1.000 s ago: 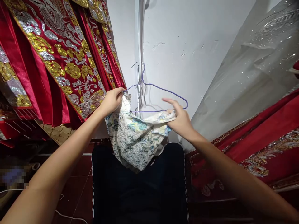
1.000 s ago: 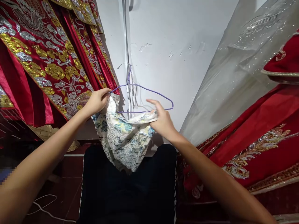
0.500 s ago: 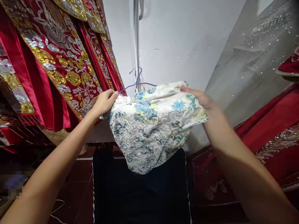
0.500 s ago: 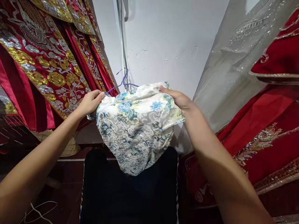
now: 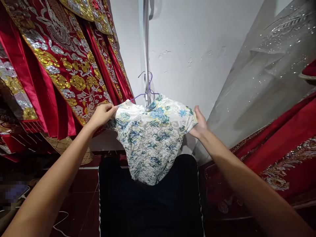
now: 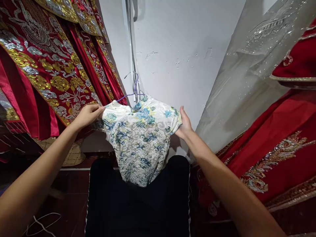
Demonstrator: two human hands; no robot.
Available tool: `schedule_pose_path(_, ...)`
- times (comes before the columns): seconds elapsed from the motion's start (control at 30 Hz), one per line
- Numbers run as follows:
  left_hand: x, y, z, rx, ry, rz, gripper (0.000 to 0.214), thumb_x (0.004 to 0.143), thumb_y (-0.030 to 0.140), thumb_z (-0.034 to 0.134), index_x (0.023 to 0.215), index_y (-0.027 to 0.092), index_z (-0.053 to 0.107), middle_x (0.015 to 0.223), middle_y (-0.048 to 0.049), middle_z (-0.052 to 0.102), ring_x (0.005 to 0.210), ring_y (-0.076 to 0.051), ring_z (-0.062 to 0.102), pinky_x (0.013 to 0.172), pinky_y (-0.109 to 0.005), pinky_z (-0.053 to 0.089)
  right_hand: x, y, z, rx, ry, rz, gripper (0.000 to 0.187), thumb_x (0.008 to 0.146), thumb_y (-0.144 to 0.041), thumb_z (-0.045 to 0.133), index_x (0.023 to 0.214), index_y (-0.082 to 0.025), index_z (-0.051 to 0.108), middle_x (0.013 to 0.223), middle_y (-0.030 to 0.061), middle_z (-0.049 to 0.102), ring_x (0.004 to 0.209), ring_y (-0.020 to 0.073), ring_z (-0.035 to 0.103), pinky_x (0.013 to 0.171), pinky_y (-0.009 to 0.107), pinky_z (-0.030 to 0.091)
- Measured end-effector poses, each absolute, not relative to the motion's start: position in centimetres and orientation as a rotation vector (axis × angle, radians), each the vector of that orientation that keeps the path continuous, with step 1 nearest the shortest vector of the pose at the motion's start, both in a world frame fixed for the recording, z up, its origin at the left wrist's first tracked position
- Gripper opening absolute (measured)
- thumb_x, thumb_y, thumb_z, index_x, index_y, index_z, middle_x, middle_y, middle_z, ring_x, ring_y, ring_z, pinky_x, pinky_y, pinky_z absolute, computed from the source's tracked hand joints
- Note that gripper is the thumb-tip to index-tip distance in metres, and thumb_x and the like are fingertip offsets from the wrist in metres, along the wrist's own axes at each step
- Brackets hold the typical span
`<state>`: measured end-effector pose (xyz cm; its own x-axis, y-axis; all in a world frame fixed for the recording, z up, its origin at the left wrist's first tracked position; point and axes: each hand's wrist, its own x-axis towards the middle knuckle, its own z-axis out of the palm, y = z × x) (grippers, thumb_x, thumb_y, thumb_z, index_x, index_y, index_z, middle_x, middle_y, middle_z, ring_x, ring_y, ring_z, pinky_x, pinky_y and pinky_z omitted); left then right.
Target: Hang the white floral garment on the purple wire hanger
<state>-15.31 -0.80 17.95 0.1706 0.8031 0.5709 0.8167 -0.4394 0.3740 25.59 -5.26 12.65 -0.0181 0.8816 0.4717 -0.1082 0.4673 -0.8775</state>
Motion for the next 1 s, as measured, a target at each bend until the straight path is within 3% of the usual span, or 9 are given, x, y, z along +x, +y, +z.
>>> schedule_pose_path(0.17,-13.6,-0.4,18.3,-2.214,-1.561,-1.272,0.031,0.093,0.041,0.049,0.082,0.017,0.065,0.078,-0.0053,0.066,0.072,-0.020,0.057,0.067,-0.030,0.039,26.1,-1.0,15.2,-0.771,-1.217,1.077,0.032,0.074,-0.048,0.077,0.087,-0.020,0.068,0.082,0.0069,0.073,0.090,0.0282,0.072,0.077,0.039,0.061)
schedule_pose_path(0.27,-11.7,-1.0,19.7,-2.048,-1.345,-1.479,0.025,0.091,0.036,0.053,0.104,0.020,0.066,0.109,-0.0103,0.066,0.102,-0.026,0.058,0.091,-0.038,0.043,26.5,-1.8,16.5,-0.723,-1.108,1.050,0.025,0.085,-0.046,0.066,0.087,-0.020,0.066,0.083,0.0073,0.073,0.089,0.0265,0.072,0.078,0.039,0.061)
schedule_pose_path(0.33,-10.2,-2.3,20.7,-2.048,-1.231,-1.632,0.024,0.090,0.035,0.057,0.108,0.022,0.065,0.118,-0.0108,0.062,0.115,-0.027,0.053,0.100,-0.042,0.040,26.3,-3.8,16.6,-0.707,-1.073,0.983,0.026,0.091,-0.044,0.057,0.093,-0.020,0.066,0.085,0.0079,0.072,0.087,0.0255,0.071,0.078,0.040,0.060)
schedule_pose_path(0.5,-5.3,-7.4,22.4,-2.830,-1.337,-2.163,0.032,0.093,0.043,0.050,0.106,0.017,0.065,0.099,-0.0109,0.068,0.095,-0.023,0.063,0.085,-0.040,0.052,23.0,-12.1,14.3,-0.812,-1.257,0.668,0.038,0.099,-0.053,0.044,0.116,-0.024,0.060,0.094,0.0079,0.069,0.084,0.0233,0.069,0.074,0.039,0.058)
schedule_pose_path(0.6,-3.3,-10.4,22.3,-3.141,-1.532,-2.497,0.030,0.095,0.041,0.049,0.098,0.015,0.065,0.089,-0.0096,0.067,0.088,-0.021,0.064,0.078,-0.036,0.054,20.4,-16.0,13.3,-0.776,-1.725,0.739,0.050,0.080,-0.058,0.071,0.114,-0.021,0.063,0.091,0.0065,0.068,0.079,0.0224,0.066,0.072,0.036,0.057)
schedule_pose_path(0.7,-3.8,-12.7,21.4,-3.218,-1.758,-2.736,0.017,0.093,0.031,0.054,0.090,0.016,0.063,0.072,-0.0029,0.058,0.072,-0.015,0.060,0.067,-0.026,0.051,19.2,-16.8,13.9,-0.526,-2.355,0.880,0.070,0.068,-0.059,0.081,0.122,-0.019,0.062,0.107,0.0096,0.068,0.096,0.0247,0.065,0.085,0.035,0.055)
schedule_pose_path(0.83,-7.2,-14.8,20.3,-3.472,-2.023,-2.214,0.017,0.093,0.032,0.058,0.093,0.016,0.064,0.050,0.0067,0.031,0.049,-0.009,0.043,0.051,-0.020,0.039,20.0,-13.5,15.2,-0.496,-2.351,0.757,0.037,0.091,-0.047,0.062,0.120,-0.024,0.065,0.127,0.0099,0.062,0.118,0.0246,0.058,0.104,0.042,0.046)
schedule_pose_path(0.93,-9.5,-15.2,20.4,-3.491,-2.087,-1.603,0.025,0.095,0.039,0.056,0.087,0.017,0.066,0.042,0.0082,0.027,0.039,-0.006,0.028,0.045,-0.020,0.031,21.1,-9.5,14.9,-0.792,-2.030,0.339,0.043,0.090,-0.043,0.063,0.131,-0.028,0.059,0.137,0.0095,0.055,0.131,0.0277,0.048,0.110,0.049,0.039)
schedule_pose_path(1.0,-10.5,-14.7,20.7,-3.426,-2.010,-1.368,0.031,0.093,0.045,0.056,0.080,0.019,0.066,0.039,0.0066,0.033,0.036,-0.007,0.029,0.044,-0.023,0.032,21.8,-6.9,14.5,-0.870,-1.982,0.372,0.039,0.088,-0.049,0.064,0.119,-0.025,0.067,0.121,0.0096,0.062,0.119,0.0283,0.056,0.101,0.047,0.047)
